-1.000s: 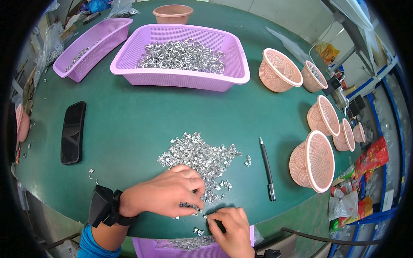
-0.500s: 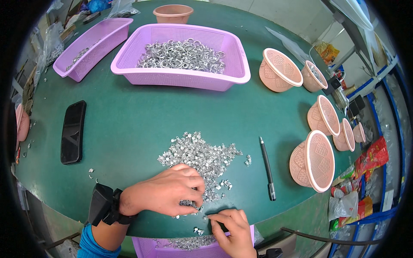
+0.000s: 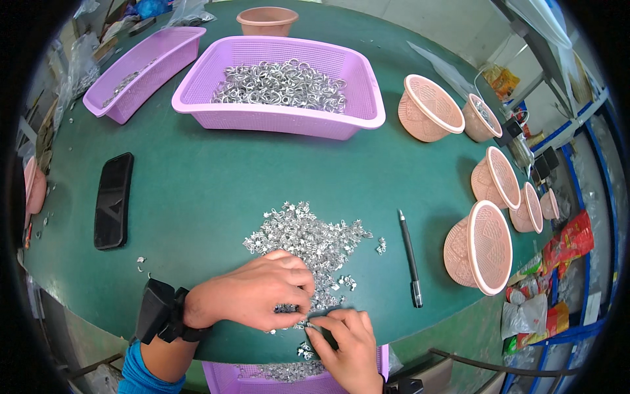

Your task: Sorting and inspecting small metal components on a workspace.

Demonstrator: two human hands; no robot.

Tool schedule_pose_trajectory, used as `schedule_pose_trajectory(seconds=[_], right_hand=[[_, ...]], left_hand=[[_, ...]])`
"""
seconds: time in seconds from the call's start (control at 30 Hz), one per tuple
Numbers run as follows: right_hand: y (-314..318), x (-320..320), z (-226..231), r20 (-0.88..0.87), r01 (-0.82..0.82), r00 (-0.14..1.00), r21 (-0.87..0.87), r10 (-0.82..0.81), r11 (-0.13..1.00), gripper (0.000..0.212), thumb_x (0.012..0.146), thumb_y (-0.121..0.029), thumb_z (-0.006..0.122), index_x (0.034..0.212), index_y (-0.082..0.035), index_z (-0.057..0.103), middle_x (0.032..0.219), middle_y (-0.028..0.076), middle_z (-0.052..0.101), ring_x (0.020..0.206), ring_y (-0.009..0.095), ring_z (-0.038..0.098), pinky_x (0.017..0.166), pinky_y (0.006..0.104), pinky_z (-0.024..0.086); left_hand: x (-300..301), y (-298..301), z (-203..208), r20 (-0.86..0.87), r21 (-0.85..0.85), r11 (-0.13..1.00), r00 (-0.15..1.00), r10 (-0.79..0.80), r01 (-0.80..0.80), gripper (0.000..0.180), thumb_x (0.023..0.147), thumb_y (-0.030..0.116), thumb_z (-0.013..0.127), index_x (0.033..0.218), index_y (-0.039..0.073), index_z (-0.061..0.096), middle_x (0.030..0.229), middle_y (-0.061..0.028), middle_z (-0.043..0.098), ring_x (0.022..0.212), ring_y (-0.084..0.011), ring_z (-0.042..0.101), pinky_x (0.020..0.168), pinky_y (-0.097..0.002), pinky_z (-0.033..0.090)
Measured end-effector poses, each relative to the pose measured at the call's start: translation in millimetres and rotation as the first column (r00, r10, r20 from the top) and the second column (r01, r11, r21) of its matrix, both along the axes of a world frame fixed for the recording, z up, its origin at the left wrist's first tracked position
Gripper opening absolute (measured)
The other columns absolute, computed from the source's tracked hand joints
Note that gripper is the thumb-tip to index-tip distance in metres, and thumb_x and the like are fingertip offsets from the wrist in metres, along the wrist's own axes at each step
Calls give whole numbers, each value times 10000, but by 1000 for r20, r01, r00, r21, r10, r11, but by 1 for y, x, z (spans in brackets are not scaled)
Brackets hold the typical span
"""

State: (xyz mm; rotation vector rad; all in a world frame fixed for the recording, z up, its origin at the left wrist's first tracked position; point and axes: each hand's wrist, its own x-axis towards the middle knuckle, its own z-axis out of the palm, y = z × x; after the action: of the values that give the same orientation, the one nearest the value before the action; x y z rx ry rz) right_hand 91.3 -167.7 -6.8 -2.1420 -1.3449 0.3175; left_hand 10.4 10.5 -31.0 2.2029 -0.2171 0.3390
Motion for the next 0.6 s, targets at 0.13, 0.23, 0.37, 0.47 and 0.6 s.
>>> schedule_pose_trajectory(seconds=[0.13, 0.23, 0.37, 0.47, 0.6], right_hand=[[-9, 5, 3, -34, -5, 999, -12, 5, 1000, 207, 631, -74, 739, 813, -58, 642, 792, 54, 545, 754, 213, 479, 656, 297, 383], [-10, 7, 5, -120, -29, 992, -3, 28, 1000, 208, 624, -75, 744, 802, -57, 639, 792, 55, 543, 755, 215, 478, 655, 295, 382], [-12, 7, 2, -71, -39, 997, -31, 37, 999, 228, 626, -70, 741, 829, -57, 639, 807, 59, 554, 758, 218, 487, 661, 294, 387], [-13, 7, 3, -104, -37, 994, -16, 35, 999, 231, 636, -66, 734, 847, -59, 641, 819, 59, 559, 765, 218, 490, 664, 294, 390], [-11, 6, 3, -117, -34, 993, -26, 30, 999, 219, 646, -63, 728, 848, -58, 641, 830, 58, 562, 771, 216, 490, 669, 292, 392]], left_hand=[[1, 0, 1, -15, 24, 1000, 1000, -8, 8, 54, 696, 156, 625, 686, 105, 611, 815, -1, 546, 868, -200, 504, 812, -338, 360], [2, 0, 1, -19, 26, 1000, 1000, -11, 12, 52, 699, 158, 622, 684, 109, 611, 817, 1, 547, 873, -197, 504, 810, -338, 360], [1, 0, 1, -32, 22, 1000, 999, -12, 13, 51, 701, 161, 621, 687, 113, 612, 819, 2, 549, 874, -196, 505, 815, -337, 358], [2, 1, 1, -17, 23, 1000, 1000, -18, 18, 45, 701, 159, 624, 692, 115, 614, 819, 3, 551, 871, -194, 507, 813, -334, 358], [1, 0, 0, -21, 22, 1000, 1000, -4, 4, 38, 701, 151, 627, 695, 115, 614, 814, 5, 552, 863, -193, 508, 809, -334, 359]])
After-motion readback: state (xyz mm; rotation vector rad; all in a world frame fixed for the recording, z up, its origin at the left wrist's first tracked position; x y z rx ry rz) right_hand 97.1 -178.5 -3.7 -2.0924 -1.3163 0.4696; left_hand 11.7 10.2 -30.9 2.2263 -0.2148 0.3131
